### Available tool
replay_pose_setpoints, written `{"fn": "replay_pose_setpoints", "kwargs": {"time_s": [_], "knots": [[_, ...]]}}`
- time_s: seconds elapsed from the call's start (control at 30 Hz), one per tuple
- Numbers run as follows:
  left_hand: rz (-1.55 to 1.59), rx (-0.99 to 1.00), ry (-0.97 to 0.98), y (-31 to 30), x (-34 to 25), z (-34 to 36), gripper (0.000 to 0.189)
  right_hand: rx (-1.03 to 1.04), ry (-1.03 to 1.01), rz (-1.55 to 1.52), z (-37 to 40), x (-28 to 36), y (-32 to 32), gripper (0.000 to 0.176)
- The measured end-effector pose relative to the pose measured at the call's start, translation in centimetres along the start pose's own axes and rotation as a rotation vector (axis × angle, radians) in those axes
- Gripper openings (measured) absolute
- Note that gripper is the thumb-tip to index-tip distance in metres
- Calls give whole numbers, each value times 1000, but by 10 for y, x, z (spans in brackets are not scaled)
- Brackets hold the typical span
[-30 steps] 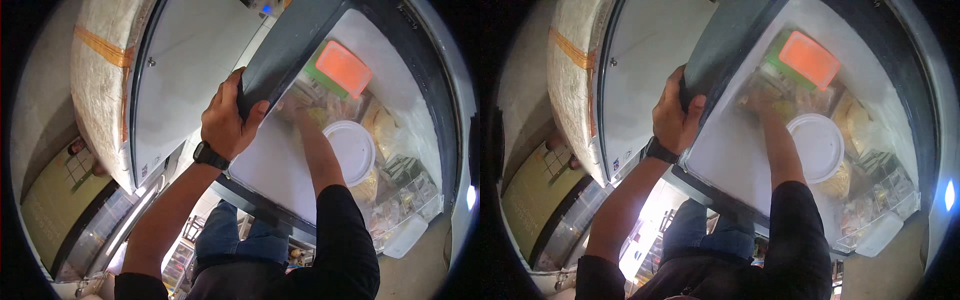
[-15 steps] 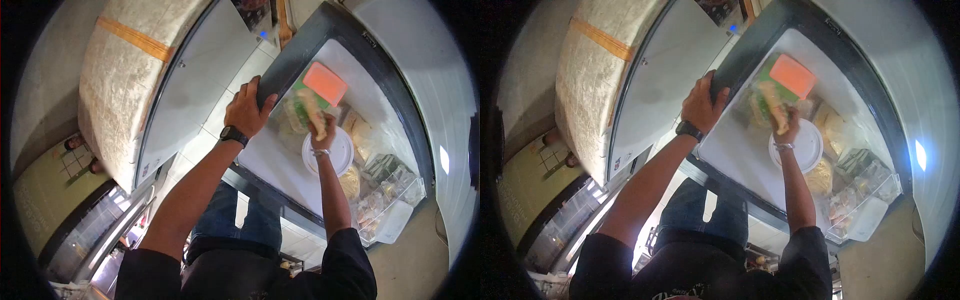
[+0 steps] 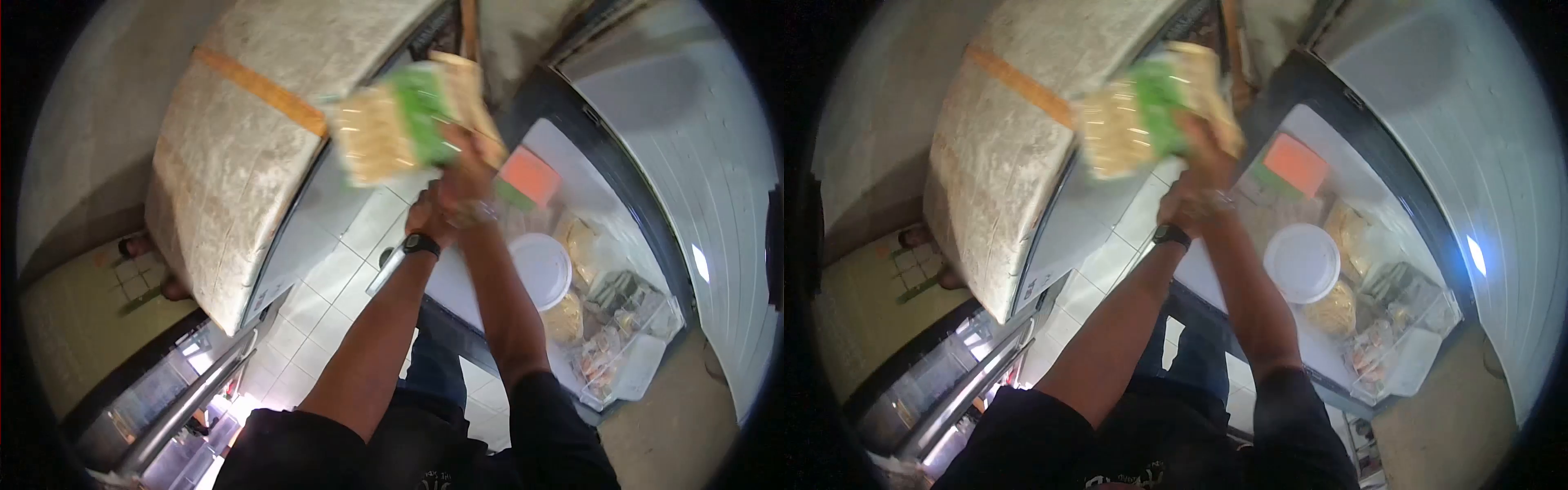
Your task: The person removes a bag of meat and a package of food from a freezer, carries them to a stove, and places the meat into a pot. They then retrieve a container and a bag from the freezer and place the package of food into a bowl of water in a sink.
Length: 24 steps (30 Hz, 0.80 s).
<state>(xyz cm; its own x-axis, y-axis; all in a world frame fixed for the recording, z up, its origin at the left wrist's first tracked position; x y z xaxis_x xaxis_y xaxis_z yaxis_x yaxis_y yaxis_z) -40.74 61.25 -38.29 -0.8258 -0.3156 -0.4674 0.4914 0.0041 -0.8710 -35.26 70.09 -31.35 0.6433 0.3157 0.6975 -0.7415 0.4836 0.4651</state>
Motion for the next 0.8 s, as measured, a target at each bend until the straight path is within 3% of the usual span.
{"fn": "replay_pose_setpoints", "kwargs": {"time_s": [0.03, 0.07, 0.13, 0.17, 0.2, 0.27, 0.33, 0.37, 0.4, 0.43, 0.47, 0.5, 0.53, 0.57, 0.6, 0.63, 0.67, 0.7, 0.8], "knots": [[175, 58, -22, 77, 54, -1, 49, 180, 7, 25, -6, -13, 40, 34], [-58, -69, 59, -30, -42, -8, 53, 204, 62, -70, -8, -31, 76, 28], [46, -144, 67, -22, -36, 0, 62, 201, 141, -117, -19, -76, 136, 25], [79, -117, 40, -22, -38, 3, 61, 142, 125, -332, -21, -100, 161, 32], [105, -103, 13, -25, -39, 1, 60, -75, 49, -44, -26, -119, 171, 40], [64, -68, 49, -21, -39, -3, 59, -164, -1, 202, -18, -116, 183, 47], [36, -122, 61, -27, -42, -1, 60, 43, 2, 337, -10, -91, 177, 60], [13, -148, 89, -22, -37, -2, 60, 32, -2, 335, -8, -87, 162, 60], [12, -140, 96, -20, -36, -1, 60, 31, -244, 409, -3, -77, 148, 64], [5, -152, 106, -19, -35, 0, 61, 31, -487, 482, 6, -61, 132, 68], [-1, -171, 115, -18, -34, -2, 61, 47, -347, 258, 20, -20, 94, 66], [-3, -169, 121, 3, -11, -4, 61, 12, -517, 159, 20, 10, 51, 52], [182, -142, 91, 38, 28, -3, 63, -87, -321, 93, 14, 29, 3, 38], [272, -128, 75, 38, 29, -3, 64, -368, -772, 341, 7, 44, -48, 28], [360, -113, 57, 38, 29, -3, 64, -435, -460, 185, -12, 41, -112, 27], [133, -88, 53, 6, -9, -5, 66, -635, -641, 532, -32, 47, -168, 24], [-95, -63, 48, -13, -30, -6, 67, -716, -650, 742, -47, 52, -213, 32], [-65, -66, 63, -14, -31, -5, 66, -736, -466, 852, -82, 36, -270, 49], [-29, -135, 118, -8, -25, -5, 66, -716, -340, 1428, -169, 8, -369, 62]]}}
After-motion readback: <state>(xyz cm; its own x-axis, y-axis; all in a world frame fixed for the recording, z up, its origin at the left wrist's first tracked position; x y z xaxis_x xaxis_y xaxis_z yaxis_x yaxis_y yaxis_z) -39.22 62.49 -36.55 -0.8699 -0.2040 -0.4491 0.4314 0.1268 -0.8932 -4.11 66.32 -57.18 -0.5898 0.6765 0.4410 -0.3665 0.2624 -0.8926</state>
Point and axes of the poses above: each hand's wrist, its own z-axis away from the middle knuckle, its own y-axis out of the palm, x = y × z, the point moved 5 cm from there along -z, towards the middle knuckle, and after that the axes turned 13 degrees about -x, right-handed, at the moved point
